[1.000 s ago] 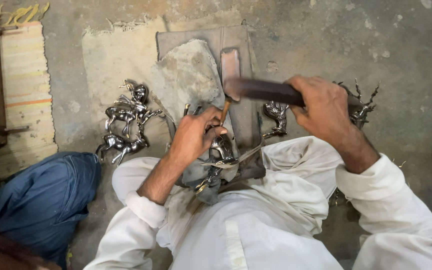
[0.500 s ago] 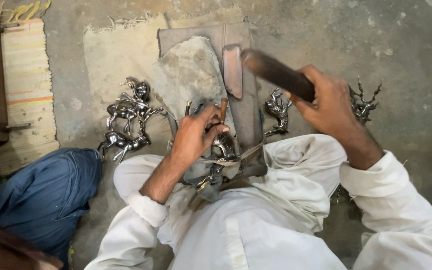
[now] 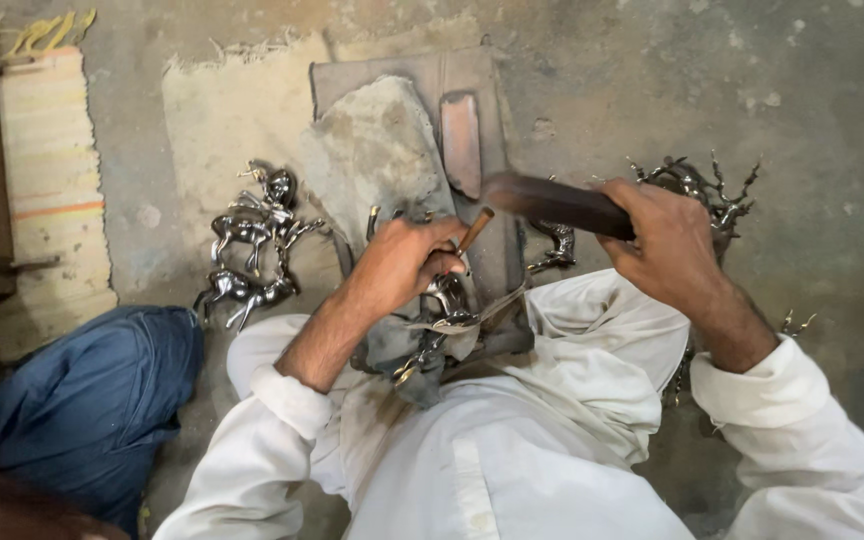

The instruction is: The person sits on the floor and uses a hammer and chisel to shape small metal deer figures. They repeatedly strike the chisel against the figures, repositioning them as needed, and place finished pieces aside.

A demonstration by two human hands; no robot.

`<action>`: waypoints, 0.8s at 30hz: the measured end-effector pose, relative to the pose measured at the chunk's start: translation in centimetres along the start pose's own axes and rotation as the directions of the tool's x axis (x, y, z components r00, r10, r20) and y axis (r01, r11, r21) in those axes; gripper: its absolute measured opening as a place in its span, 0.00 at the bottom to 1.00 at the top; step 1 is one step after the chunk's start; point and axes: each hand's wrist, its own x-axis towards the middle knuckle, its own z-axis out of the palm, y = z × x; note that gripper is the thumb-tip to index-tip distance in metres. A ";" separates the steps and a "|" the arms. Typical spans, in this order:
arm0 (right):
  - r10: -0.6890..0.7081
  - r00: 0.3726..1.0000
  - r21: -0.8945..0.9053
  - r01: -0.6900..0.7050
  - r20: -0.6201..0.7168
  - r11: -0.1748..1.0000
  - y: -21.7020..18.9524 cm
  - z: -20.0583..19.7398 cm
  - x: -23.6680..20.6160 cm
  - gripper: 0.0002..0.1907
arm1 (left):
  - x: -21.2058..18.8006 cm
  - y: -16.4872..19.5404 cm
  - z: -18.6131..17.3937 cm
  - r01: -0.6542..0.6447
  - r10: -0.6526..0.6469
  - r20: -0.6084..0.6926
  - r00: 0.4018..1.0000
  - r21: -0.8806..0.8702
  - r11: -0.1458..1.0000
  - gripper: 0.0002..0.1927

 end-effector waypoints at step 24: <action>0.122 0.989 -0.062 -0.127 -0.084 0.990 0.9 4.2 -4.9 0.20 | -0.3 0.3 -0.5 -0.055 0.046 0.078 0.996 0.120 0.991 0.16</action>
